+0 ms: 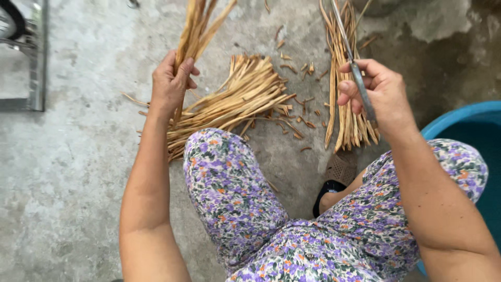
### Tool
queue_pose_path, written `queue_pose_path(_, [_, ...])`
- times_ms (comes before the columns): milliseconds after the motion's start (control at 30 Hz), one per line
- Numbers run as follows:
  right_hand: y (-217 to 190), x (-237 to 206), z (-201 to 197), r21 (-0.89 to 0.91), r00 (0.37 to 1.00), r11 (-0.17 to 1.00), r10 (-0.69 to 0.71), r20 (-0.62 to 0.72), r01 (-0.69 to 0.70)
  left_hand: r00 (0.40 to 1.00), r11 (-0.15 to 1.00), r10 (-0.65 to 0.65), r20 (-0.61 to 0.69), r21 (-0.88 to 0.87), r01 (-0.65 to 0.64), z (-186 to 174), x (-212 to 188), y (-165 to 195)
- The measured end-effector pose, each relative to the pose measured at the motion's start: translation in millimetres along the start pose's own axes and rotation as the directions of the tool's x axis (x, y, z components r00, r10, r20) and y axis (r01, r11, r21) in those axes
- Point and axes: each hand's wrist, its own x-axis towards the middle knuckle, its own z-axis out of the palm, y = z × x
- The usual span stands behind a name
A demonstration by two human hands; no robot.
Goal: The person sits on the floor and uses shears to trim and split dried sticks. They hold a bundle of sticks in one hand and use the shears in the other to cut the ends and split the sticks into thinner strips, which are then placed on the floor.
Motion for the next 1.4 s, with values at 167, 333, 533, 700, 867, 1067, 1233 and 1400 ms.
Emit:
queue_pose_path(167, [-22,-21,10,0.271,0.981,0.946,-0.192,0.022,0.179,0.987,0.979,0.157,0.044,-0.142,-0.149,38,-39,104])
queue_pose_path(333, [-47,-36,11,0.545,0.943,0.789,-0.332,-0.008,0.283,0.968,0.967,0.068,0.242,-0.255,-0.004,148,-97,158])
queue_pose_path(533, [-56,-41,4,0.474,0.947,0.829,-0.321,-0.030,0.296,0.891,0.877,0.035,0.453,-0.440,0.190,210,-134,165])
queue_pose_path(700, [-38,-35,26,0.431,0.947,0.867,-0.311,0.078,0.249,0.939,0.827,0.096,0.331,-0.552,0.110,213,-130,141])
queue_pose_path(867, [-32,-33,27,0.359,0.922,0.868,-0.385,0.050,0.343,0.959,0.844,0.130,0.252,-0.535,0.026,215,-120,127])
queue_pose_path(1067, [-34,-27,23,0.329,0.912,0.854,-0.406,-0.058,0.402,0.953,0.829,0.125,0.277,-0.556,0.053,213,-116,124])
queue_pose_path(1233, [-28,-24,25,0.320,0.950,0.899,-0.311,-0.016,0.300,0.988,0.870,0.128,0.089,-0.488,-0.069,210,-109,119])
queue_pose_path(1400, [-28,-24,29,0.410,0.916,0.845,-0.397,0.052,0.343,0.986,0.877,0.145,0.080,-0.473,-0.091,205,-105,120])
